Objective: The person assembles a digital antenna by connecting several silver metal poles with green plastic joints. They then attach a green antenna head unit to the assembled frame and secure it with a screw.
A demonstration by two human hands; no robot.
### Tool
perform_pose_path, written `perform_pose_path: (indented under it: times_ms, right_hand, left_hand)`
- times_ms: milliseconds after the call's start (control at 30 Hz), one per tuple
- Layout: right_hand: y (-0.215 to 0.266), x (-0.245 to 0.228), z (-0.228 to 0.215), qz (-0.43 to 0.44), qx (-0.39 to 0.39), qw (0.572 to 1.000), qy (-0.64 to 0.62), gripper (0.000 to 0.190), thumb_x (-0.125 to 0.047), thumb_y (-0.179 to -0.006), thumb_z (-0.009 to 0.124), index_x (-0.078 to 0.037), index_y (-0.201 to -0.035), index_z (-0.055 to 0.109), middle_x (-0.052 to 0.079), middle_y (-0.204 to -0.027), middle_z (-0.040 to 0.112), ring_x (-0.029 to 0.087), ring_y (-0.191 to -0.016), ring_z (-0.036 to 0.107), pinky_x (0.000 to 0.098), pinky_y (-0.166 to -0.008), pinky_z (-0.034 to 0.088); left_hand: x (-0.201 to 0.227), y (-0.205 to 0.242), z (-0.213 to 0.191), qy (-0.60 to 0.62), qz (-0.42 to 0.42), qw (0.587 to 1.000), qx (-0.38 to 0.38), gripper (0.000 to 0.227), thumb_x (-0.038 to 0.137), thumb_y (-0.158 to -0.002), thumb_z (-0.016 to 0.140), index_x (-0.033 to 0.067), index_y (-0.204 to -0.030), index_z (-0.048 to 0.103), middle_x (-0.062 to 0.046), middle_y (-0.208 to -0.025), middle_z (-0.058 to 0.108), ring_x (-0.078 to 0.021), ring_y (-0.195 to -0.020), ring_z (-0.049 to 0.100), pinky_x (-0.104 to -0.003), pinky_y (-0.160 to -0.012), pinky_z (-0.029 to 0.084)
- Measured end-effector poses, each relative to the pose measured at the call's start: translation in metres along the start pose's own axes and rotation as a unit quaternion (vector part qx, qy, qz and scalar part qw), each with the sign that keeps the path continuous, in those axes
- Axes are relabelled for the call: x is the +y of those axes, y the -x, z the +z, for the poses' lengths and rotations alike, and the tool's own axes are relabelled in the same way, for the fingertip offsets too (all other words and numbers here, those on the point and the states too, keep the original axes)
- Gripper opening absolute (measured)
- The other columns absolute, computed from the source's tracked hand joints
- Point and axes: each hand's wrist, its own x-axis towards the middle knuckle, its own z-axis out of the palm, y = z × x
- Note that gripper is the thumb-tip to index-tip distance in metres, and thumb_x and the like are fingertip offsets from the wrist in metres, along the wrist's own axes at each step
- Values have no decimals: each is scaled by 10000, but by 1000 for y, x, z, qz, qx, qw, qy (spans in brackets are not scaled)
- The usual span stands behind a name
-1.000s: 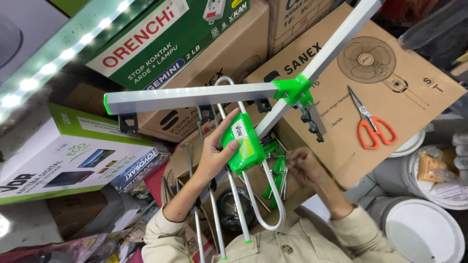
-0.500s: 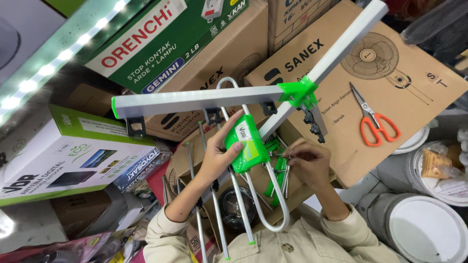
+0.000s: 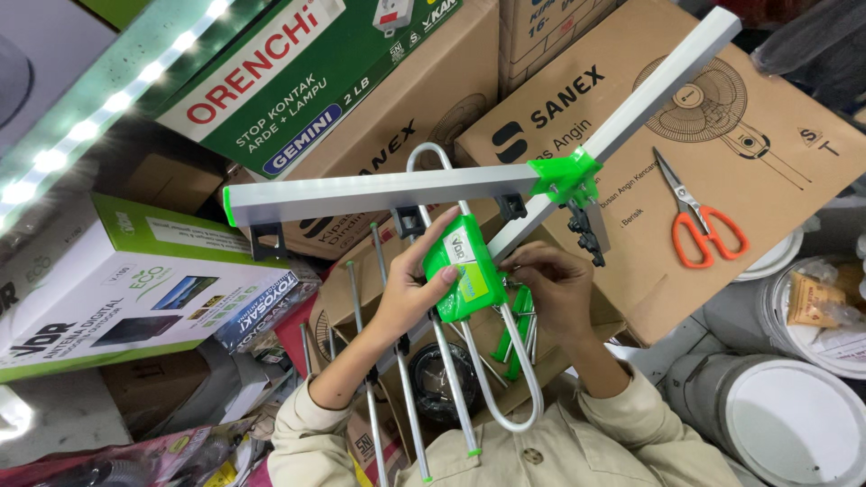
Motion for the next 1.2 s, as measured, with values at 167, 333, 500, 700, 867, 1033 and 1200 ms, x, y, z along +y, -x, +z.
perform_pose_path:
  times_ms: [167,333,500,700,867,1033,1200]
  right_hand:
    - [0,5,3,39,34,998,35,212,153,-843,730,50,-1025,700,127,-1003,739,174,-897,737,296,-808,619]
    - [-2,-5,5,27,26,997,62,219,110,-819,764,21,-1009,699,88,-999,744,140,-900,747,277,-814,624]
    - [-3,0,2,4,39,990,139,258,62,-826,827,-22,-994,649,66,-923,737,100,-816,725,230,-722,600]
    - [1,6,1,-26,39,979,199,292,59,-818,836,-8,-1022,638,53,-928,706,68,-780,676,194,-656,545]
    - [-1,-1,1,-97,-17,985,138,224,80,-870,767,10,-1049,652,74,-1039,710,108,-936,716,236,-790,602]
    - [-3,-6,3,-121,-19,971,205,283,97,-821,810,29,-1072,697,88,-1024,734,90,-852,654,213,-682,505]
    - [-5,-5,5,-93,-18,980,176,243,115,-804,788,37,-1025,722,89,-1055,741,111,-875,694,227,-714,558]
  left_hand:
    - [1,0,1,7,-7,1000,2,707,290,-986,679,51,-1598,417,-132,-1458,611,-169,-1308,565,-331,-1148,433]
    - [1,0,1,-9,4,1000,6,703,284,-985,680,51,-1596,422,-122,-1433,627,-162,-1290,577,-327,-1137,443]
    - [2,3,2,19,-22,1000,-5,718,293,-979,684,70,-1603,407,-109,-1378,648,-147,-1230,596,-324,-1099,465]
    - [1,3,2,-8,-11,1000,-12,706,294,-989,684,86,-1609,417,-108,-1341,671,-145,-1222,599,-325,-1110,463]
    - [1,2,3,-18,-15,1000,-15,703,308,-985,677,91,-1604,422,-103,-1320,681,-148,-1209,609,-327,-1100,470]
    - [1,2,4,-23,-17,1000,-14,710,319,-985,678,93,-1607,421,-103,-1305,684,-147,-1196,611,-326,-1092,473]
    - [1,2,5,5,-36,999,-17,727,322,-976,681,95,-1609,403,-100,-1283,681,-143,-1157,618,-317,-1044,491]
